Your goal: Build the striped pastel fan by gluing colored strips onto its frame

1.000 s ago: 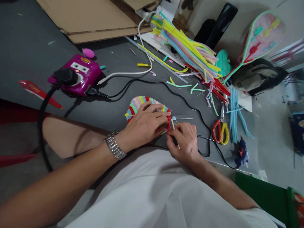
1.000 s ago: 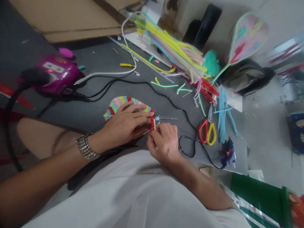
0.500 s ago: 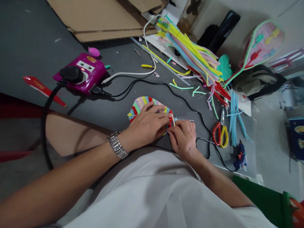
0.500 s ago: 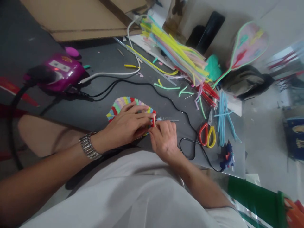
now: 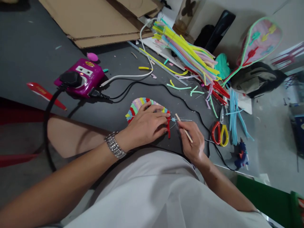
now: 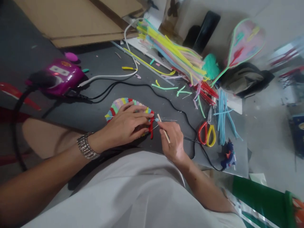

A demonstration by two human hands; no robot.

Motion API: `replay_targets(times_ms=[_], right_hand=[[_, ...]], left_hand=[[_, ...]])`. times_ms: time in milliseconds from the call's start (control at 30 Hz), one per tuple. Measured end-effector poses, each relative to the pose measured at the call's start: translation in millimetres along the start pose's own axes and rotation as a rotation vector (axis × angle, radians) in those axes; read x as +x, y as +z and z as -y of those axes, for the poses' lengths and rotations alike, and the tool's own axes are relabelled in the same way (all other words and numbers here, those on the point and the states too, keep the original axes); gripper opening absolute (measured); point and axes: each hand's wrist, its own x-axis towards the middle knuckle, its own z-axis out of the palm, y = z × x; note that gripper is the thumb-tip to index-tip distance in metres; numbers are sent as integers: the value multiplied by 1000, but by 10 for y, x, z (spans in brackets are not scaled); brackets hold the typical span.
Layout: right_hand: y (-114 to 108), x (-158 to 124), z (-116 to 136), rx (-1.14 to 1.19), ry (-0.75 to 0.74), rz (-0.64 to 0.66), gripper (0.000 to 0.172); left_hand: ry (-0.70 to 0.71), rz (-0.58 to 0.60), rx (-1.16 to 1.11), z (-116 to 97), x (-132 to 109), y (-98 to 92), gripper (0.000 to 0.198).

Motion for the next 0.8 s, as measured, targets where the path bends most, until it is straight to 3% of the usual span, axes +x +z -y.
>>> replay_targets(times_ms=[133,267,433,600,800], right_hand=[[-54,-162,-33,95,-34,-46,35],[-37,-232,-57,64,-139,-10,41],[28,-153,11,-219,-265,106,5],[88,-95,87,-371,-325,133,10],[150,-104,115,-338,-309,150,20]], left_hand=[[-26,-10,11,2,39,20,14],[-36,-41,4,17,55,60,15],[-28,-84,16,29,40,101,15],[-38,-95,27,17,18,113,15],[-38,-90,25,43,15,136,17]])
